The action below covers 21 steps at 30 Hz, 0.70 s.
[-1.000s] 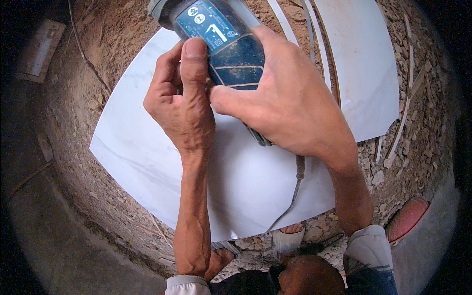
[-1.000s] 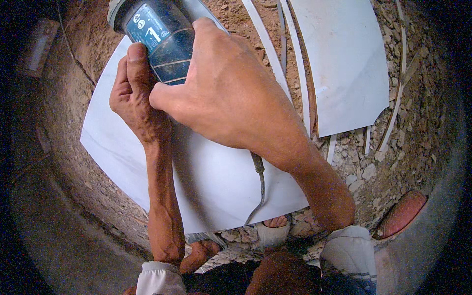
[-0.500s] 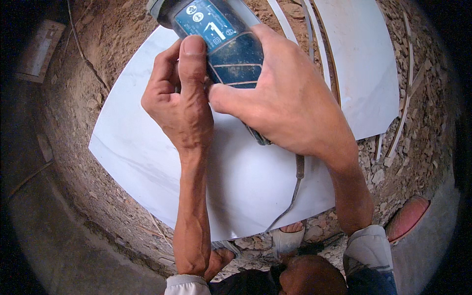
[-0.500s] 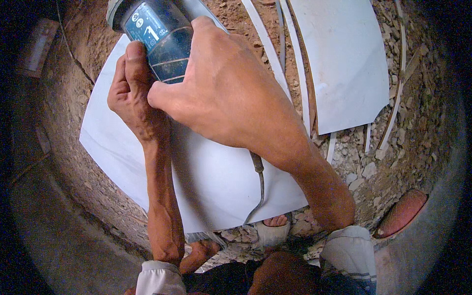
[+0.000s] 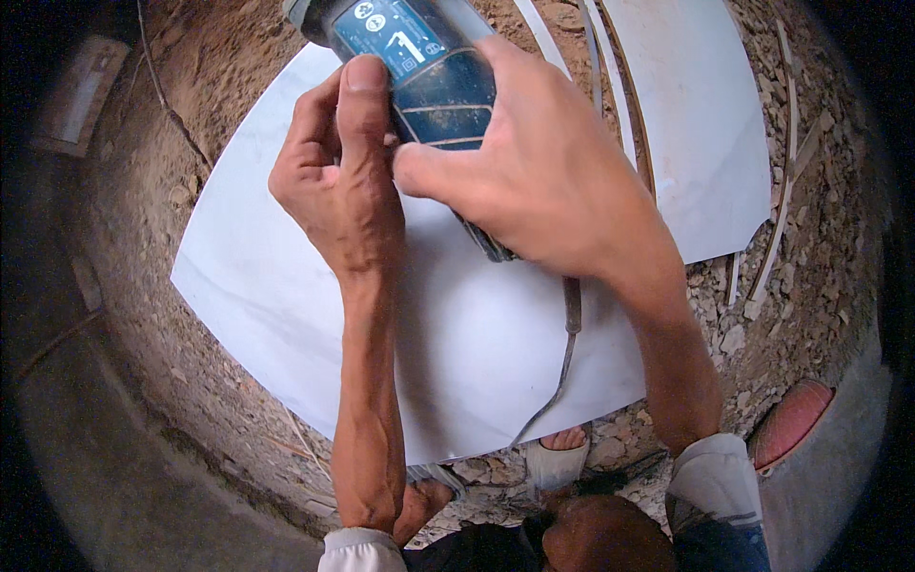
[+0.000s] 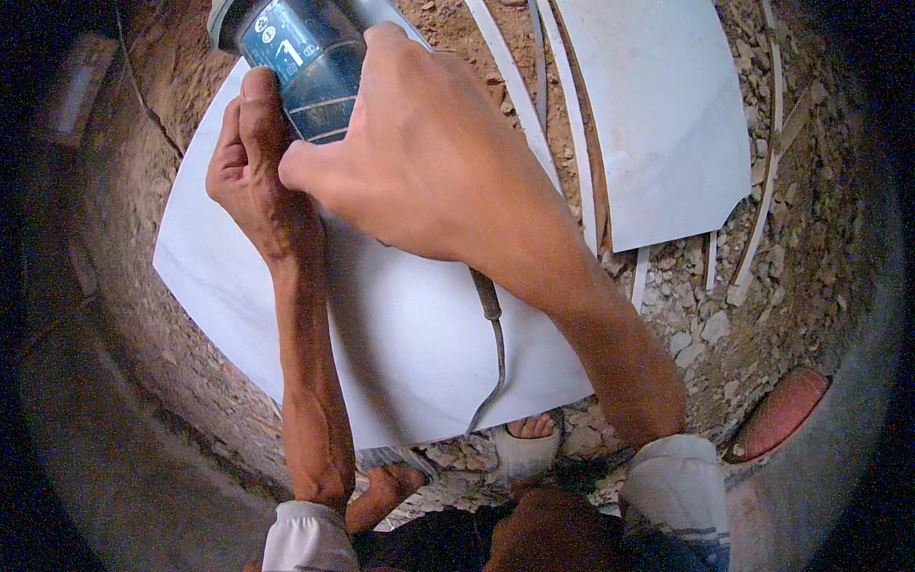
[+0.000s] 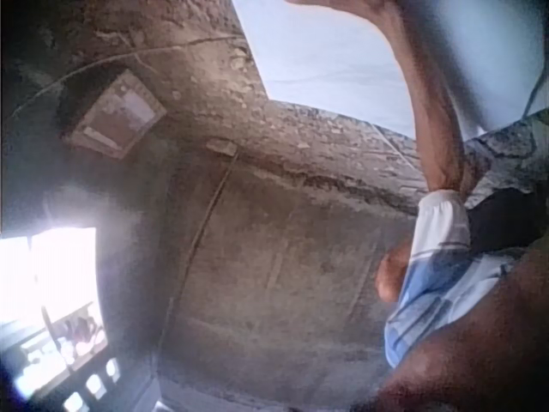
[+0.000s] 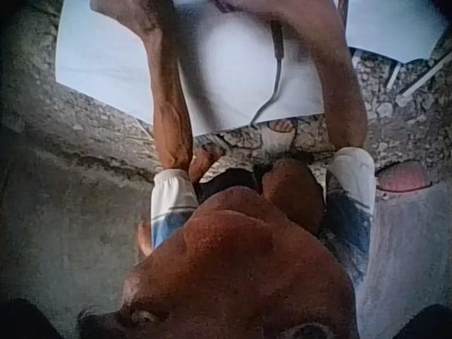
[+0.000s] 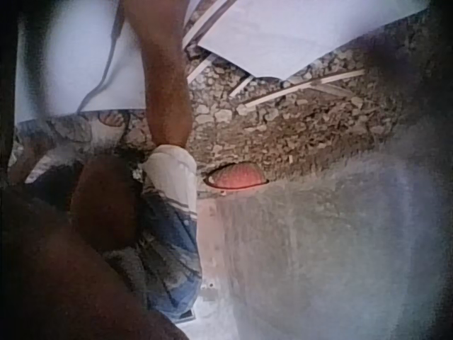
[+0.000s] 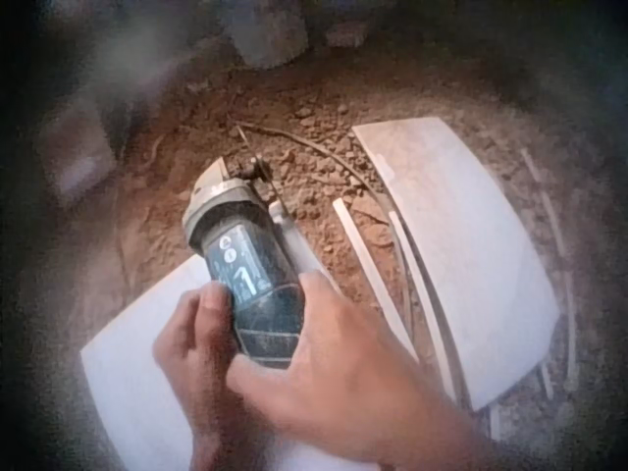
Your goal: The person measures a wall section using a tape measure, wipes a tile with a cloth, marks a line on the tile using a straightedge and pen, and then cuts the tile along the marked line using an angle grinder.
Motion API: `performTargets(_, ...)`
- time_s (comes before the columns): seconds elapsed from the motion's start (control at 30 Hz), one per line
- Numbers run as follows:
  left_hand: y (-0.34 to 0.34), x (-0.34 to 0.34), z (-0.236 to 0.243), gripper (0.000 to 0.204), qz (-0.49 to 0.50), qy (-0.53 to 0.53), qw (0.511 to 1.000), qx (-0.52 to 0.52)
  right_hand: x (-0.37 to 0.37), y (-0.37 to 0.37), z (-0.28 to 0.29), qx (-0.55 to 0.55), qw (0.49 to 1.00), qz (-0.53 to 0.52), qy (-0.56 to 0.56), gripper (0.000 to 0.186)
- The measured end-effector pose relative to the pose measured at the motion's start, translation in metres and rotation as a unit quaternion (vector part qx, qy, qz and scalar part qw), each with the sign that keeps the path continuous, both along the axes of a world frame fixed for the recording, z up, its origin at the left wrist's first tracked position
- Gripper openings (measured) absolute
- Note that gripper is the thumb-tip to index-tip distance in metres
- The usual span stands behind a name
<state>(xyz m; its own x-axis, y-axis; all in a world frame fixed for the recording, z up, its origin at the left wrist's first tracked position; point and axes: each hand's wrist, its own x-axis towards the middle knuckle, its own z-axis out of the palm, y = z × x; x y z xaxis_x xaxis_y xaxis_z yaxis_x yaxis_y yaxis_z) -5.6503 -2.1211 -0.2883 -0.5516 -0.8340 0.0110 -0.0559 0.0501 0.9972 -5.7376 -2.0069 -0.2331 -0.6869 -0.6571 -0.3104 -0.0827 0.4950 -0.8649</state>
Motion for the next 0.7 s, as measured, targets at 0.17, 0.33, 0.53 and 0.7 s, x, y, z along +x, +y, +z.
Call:
performTargets(0.17,0.000,0.000,-0.001,0.037,-0.005,0.002,1.000,0.001,-0.009,0.004,0.055,0.050,0.996,0.029,-0.070,0.060)
performTargets(0.33,-0.003,0.005,-0.001,0.040,-0.022,-0.009,1.000,-0.010,-0.008,0.005,0.054,0.061,0.996,0.030,-0.063,0.063)
performTargets(0.53,-0.004,0.006,-0.002,0.040,-0.035,-0.001,0.999,-0.005,-0.004,0.009,0.050,0.046,0.998,0.029,-0.033,0.064)
performTargets(0.7,-0.004,0.007,-0.002,0.041,-0.034,-0.010,0.999,-0.012,-0.015,0.006,0.042,0.032,0.994,0.044,-0.097,0.059)
